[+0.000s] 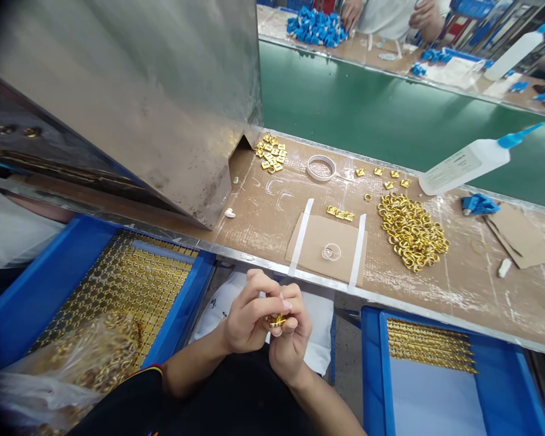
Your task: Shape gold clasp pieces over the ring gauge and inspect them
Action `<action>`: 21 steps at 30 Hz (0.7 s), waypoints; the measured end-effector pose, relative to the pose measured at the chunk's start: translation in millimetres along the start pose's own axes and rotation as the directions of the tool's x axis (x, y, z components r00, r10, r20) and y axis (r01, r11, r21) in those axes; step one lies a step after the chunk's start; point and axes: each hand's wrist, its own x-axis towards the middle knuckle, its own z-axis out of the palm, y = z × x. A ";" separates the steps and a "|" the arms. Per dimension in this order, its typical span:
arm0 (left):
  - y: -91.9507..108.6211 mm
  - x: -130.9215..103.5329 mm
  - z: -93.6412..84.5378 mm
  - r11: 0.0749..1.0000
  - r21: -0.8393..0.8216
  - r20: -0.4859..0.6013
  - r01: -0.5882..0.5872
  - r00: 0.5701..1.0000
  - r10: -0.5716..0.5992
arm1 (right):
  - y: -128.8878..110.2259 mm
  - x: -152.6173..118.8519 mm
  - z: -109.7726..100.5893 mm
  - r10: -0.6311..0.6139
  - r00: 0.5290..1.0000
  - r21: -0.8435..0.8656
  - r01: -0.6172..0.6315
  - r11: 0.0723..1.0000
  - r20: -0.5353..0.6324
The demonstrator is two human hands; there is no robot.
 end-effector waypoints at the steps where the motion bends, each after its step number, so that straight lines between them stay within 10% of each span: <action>1: 0.0 0.2 0.3 1.000 0.005 -0.002 -0.001 1.000 0.001 | 0.6 -0.3 -0.7 0.000 1.000 -0.005 0.000 1.000 -0.001; 21: -2.0 -2.3 0.7 1.000 -0.016 0.026 0.019 1.000 -0.018 | 4.1 -4.0 -3.6 -0.024 1.000 -0.059 0.023 0.998 -0.007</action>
